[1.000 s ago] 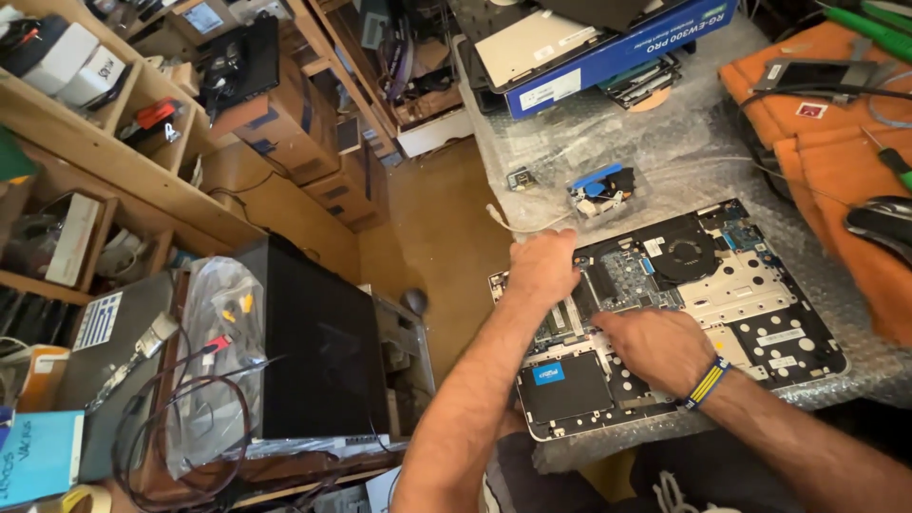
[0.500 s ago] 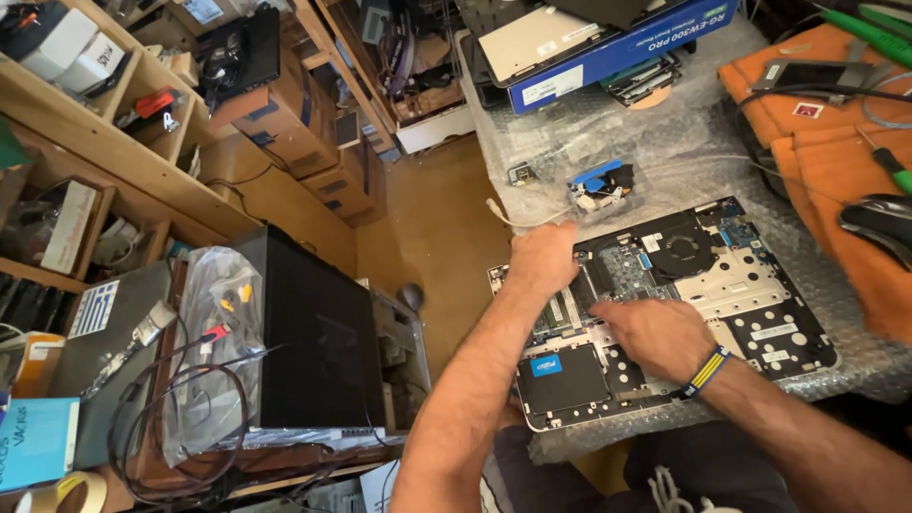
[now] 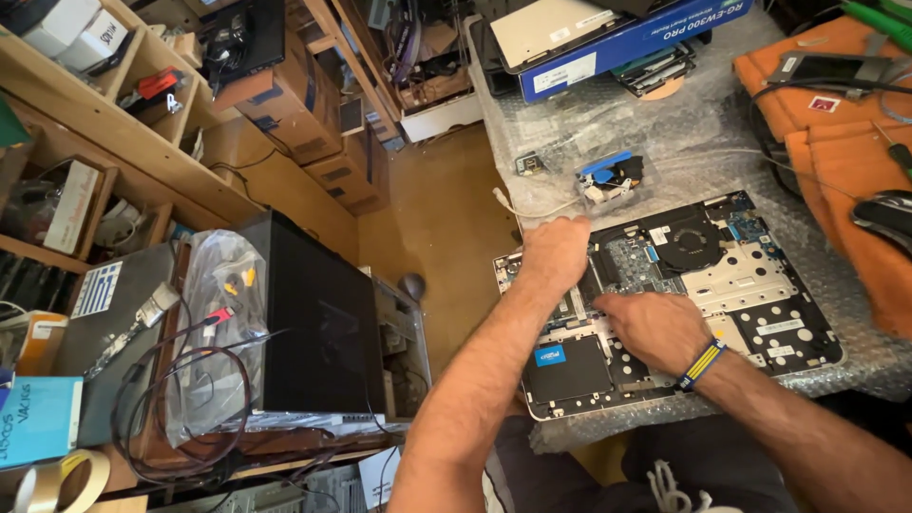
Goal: Removing RAM modules from a laptop motherboard and inspecting the components in a workshop environment.
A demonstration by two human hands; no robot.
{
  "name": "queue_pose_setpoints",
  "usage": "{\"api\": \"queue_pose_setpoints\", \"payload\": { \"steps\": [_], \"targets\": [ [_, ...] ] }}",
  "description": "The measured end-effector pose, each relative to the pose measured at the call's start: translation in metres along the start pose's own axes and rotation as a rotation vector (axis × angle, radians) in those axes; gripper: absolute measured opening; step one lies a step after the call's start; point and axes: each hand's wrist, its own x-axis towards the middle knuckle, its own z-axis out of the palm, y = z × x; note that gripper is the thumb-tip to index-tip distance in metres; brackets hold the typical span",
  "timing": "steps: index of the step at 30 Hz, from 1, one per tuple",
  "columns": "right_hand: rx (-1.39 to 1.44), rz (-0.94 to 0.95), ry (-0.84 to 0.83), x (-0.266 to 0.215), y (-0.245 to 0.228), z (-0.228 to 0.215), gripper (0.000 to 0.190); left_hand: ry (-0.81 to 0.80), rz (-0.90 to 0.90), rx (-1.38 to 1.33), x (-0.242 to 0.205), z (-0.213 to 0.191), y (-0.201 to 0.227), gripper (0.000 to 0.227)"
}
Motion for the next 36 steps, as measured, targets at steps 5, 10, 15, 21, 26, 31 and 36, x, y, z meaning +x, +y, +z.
{"api": "queue_pose_setpoints", "payload": {
  "steps": [5, 10, 15, 21, 26, 31, 36],
  "targets": [
    [0.079, 0.009, 0.015, 0.002, 0.002, 0.007, 0.03, 0.022, 0.007, 0.001, -0.007, -0.004, -0.001, 0.028],
    [0.124, 0.071, 0.057, -0.005, 0.012, 0.006, 0.033, 0.006, 0.043, 0.043, -0.016, -0.014, -0.011, 0.024],
    [0.364, 0.087, 0.093, 0.004, 0.021, 0.002, 0.036, 0.003, 0.078, 0.033, -0.031, -0.02, -0.009, 0.024],
    [0.363, 0.046, 0.113, 0.018, 0.031, 0.004, 0.029, 0.034, 0.153, -0.032, -0.048, -0.013, -0.011, 0.052],
    [0.357, 0.043, 0.15, 0.028, 0.033, 0.004, 0.024, 0.061, 0.244, -0.108, -0.068, -0.011, -0.001, 0.073],
    [0.401, 0.049, 0.157, 0.029, 0.037, 0.003, 0.024, 0.093, 0.25, -0.068, -0.06, 0.02, -0.006, 0.077],
    [0.45, 0.045, 0.189, 0.022, 0.044, 0.002, 0.022, 0.101, 0.216, -0.164, -0.063, 0.017, 0.002, 0.078]
  ]
}}
